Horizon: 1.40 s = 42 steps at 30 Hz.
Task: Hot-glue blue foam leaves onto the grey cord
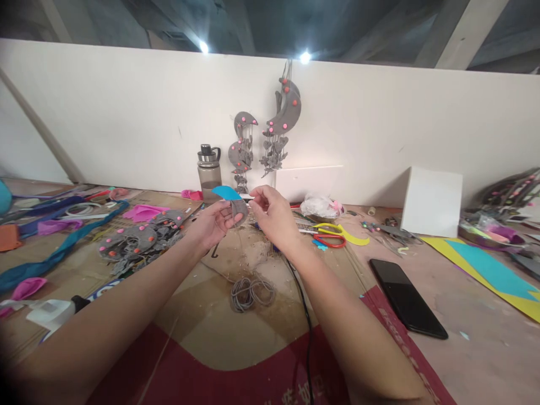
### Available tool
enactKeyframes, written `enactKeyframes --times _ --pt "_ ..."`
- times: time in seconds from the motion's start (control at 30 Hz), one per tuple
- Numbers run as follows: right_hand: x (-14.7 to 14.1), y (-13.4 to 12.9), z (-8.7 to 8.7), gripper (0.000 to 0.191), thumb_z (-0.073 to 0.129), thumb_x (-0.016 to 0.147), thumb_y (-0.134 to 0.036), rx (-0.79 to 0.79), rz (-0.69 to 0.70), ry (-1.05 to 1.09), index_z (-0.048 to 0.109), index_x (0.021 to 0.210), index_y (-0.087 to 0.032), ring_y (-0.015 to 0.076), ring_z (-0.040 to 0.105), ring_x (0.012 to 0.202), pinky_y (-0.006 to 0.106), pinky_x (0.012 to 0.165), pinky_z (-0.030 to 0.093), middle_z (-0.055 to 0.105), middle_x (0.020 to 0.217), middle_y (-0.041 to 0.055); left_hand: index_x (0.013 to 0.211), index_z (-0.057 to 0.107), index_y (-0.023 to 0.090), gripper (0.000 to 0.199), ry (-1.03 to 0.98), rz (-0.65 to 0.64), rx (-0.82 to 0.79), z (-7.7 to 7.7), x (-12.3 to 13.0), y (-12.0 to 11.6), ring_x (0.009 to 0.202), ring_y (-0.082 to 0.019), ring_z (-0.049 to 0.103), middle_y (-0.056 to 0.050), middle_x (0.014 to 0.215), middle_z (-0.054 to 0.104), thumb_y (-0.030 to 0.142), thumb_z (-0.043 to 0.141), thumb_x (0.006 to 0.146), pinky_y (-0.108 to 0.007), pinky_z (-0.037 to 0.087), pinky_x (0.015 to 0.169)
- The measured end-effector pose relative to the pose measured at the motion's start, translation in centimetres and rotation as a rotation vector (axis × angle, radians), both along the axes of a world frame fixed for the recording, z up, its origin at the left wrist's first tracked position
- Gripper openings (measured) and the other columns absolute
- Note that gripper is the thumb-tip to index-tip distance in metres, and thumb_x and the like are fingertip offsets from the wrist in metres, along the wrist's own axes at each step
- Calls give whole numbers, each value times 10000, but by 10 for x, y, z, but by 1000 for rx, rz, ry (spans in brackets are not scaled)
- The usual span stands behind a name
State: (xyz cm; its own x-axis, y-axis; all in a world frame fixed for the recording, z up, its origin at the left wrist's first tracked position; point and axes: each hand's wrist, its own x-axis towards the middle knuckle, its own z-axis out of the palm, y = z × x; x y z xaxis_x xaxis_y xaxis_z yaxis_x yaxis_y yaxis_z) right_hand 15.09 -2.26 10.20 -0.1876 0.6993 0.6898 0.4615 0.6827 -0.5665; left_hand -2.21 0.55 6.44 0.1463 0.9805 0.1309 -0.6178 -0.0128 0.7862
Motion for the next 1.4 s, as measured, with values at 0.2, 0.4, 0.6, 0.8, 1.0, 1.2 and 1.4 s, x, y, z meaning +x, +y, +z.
enactKeyframes --times 0.2,0.4,0.6,0.8,1.0,1.2,1.4 --pt "-3 1 -8 204 506 870 -237 183 58 -56 576 1060 -211 174 577 856 335 809 476 616 982 63 847 617 143 84 12 -18 -77 8 8 -10 754 -132 668 -61 858 706 148 610 763 -281 571 772" --pt "-1 5 -11 140 510 877 -237 183 56 -101 599 980 -202 167 577 803 319 778 471 643 931 54 814 622 133 60 -12 -21 -106 11 10 -14 715 -120 653 -52 805 701 116 595 764 -273 572 741" --pt "-1 5 -14 140 505 886 -286 167 52 -77 600 949 -204 170 583 792 328 784 472 651 917 56 820 614 138 65 5 -23 -85 11 9 -14 725 -121 652 -51 814 699 131 613 756 -286 568 764" --pt "-2 7 -18 114 514 885 -279 197 37 -42 592 890 -197 152 565 744 291 741 456 617 817 25 822 609 125 58 14 -30 -63 10 9 -12 734 -120 656 -60 835 698 134 609 765 -296 570 781" --pt "-3 8 -21 110 535 880 -268 230 31 -9 579 954 -200 149 583 758 285 742 472 624 842 27 839 610 129 88 13 -29 -45 11 9 -13 743 -121 660 -60 855 706 140 631 755 -285 570 764" --pt "-4 9 -23 112 535 884 -271 259 -5 -15 605 934 -200 150 595 749 288 736 476 656 850 34 829 603 131 75 -5 -16 -74 12 10 -16 743 -118 661 -56 840 707 128 624 757 -270 571 743" --pt "-3 12 -26 122 551 873 -286 222 -25 1 608 928 -194 140 590 731 274 723 468 650 819 20 823 602 123 87 -10 -9 -62 9 11 -15 749 -123 663 -68 847 706 128 640 745 -264 575 725"
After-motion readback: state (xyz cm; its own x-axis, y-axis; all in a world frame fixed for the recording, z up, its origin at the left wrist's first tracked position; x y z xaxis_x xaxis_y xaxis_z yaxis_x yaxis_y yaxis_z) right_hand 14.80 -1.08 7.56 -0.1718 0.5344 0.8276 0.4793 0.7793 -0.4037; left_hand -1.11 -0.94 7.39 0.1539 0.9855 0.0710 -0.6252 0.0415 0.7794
